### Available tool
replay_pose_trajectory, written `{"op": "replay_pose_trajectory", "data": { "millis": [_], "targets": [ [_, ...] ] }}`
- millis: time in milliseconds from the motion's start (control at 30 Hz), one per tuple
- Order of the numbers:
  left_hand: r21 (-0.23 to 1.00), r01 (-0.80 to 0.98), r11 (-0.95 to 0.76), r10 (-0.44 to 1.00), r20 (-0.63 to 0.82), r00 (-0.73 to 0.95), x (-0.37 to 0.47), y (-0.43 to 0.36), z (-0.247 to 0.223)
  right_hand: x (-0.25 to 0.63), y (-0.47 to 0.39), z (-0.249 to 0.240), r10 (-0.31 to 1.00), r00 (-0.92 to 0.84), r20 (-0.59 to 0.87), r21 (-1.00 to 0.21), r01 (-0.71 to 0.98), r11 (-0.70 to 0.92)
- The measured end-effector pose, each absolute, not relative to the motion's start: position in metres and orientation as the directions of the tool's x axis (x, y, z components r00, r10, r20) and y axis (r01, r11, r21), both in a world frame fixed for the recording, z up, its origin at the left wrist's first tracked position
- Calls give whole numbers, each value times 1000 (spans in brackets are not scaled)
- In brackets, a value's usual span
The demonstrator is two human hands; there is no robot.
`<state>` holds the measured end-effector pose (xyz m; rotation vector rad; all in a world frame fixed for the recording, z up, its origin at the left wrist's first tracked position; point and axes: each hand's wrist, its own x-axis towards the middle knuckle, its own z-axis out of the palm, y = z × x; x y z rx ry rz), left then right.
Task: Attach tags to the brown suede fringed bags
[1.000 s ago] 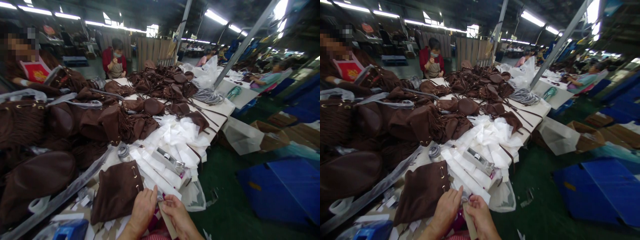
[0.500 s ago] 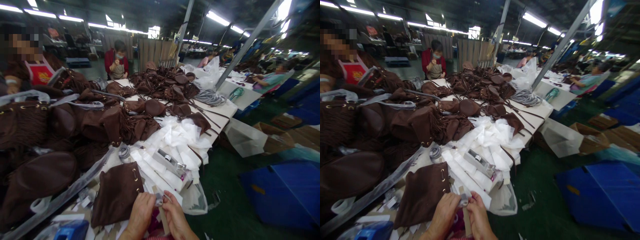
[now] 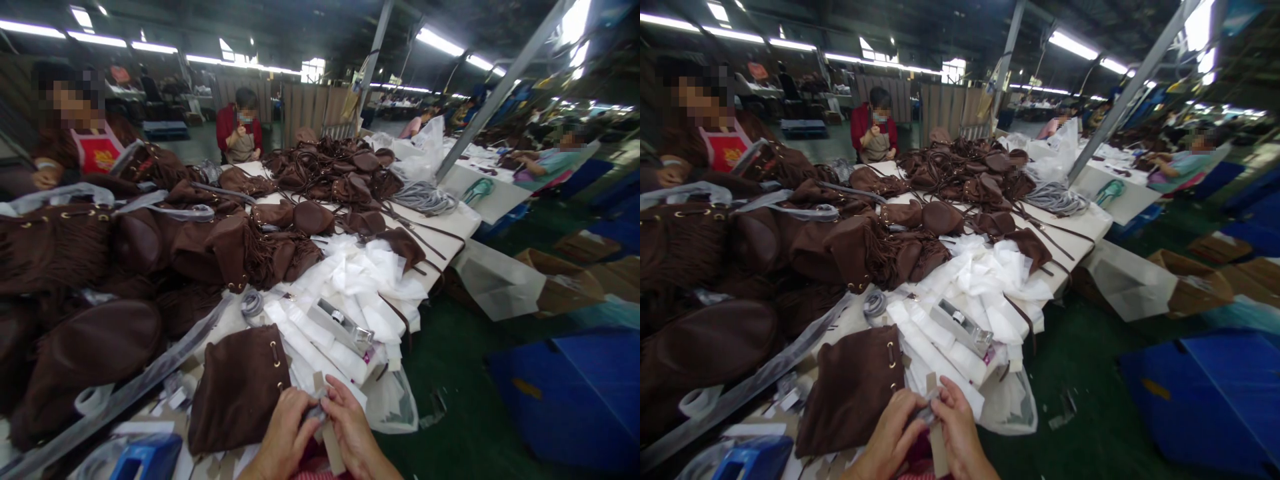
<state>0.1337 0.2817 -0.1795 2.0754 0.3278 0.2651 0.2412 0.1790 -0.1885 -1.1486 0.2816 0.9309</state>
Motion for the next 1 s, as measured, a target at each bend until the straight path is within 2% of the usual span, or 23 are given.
{"op": "replay_pose_trajectory", "data": {
  "millis": [133,267,400,533,667,867,1000],
  "targets": [
    [908,337,-247,525,-166,834,139,279,-178,244,179,-185,532,619,-577,-689,-719,90],
    [911,406,-68,529,-313,789,143,281,-184,249,174,-186,609,609,-508,-762,-648,12],
    [936,342,80,544,-329,772,144,281,-193,254,174,-181,671,567,-478,-826,-550,-124],
    [939,257,229,540,-343,769,146,281,-188,261,181,-168,647,568,-509,-847,-464,-259],
    [942,229,243,535,-328,779,149,281,-177,269,180,-161,624,558,-547,-835,-421,-355],
    [931,183,317,589,-344,731,149,282,-181,273,153,-178,673,371,-640,-748,-502,-435],
    [922,168,348,569,-350,744,151,281,-185,279,147,-186,784,316,-535,-827,-385,-409]
  ]
}}
